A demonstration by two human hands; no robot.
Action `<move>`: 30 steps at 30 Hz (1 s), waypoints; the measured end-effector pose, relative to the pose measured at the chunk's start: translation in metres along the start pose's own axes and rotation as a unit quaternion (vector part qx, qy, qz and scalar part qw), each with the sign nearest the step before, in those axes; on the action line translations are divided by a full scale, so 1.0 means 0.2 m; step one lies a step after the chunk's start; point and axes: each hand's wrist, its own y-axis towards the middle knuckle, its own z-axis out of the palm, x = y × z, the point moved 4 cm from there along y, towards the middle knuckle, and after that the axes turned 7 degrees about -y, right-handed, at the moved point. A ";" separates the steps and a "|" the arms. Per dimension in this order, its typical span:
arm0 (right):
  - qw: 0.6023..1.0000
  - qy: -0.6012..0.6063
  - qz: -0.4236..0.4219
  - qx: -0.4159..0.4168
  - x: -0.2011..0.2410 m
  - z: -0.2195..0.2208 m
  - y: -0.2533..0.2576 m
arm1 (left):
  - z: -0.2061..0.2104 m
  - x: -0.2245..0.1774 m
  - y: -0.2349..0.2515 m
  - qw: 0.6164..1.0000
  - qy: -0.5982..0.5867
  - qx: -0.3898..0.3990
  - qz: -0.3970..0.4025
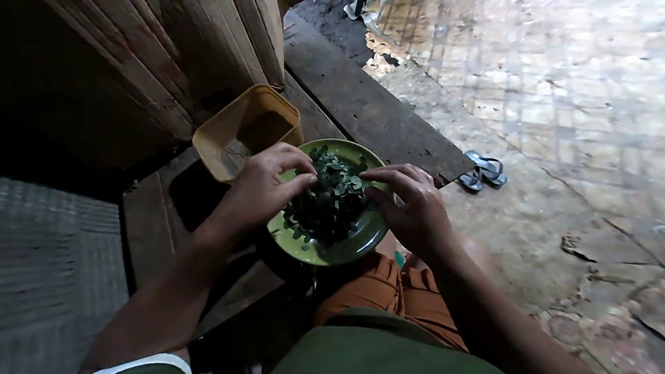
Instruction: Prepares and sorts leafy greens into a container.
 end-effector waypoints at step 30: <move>0.991 0.075 -0.013 0.111 0.12 0.07 0.13 | 0.17 -0.05 -0.02 0.930 -0.343 -0.045 -0.125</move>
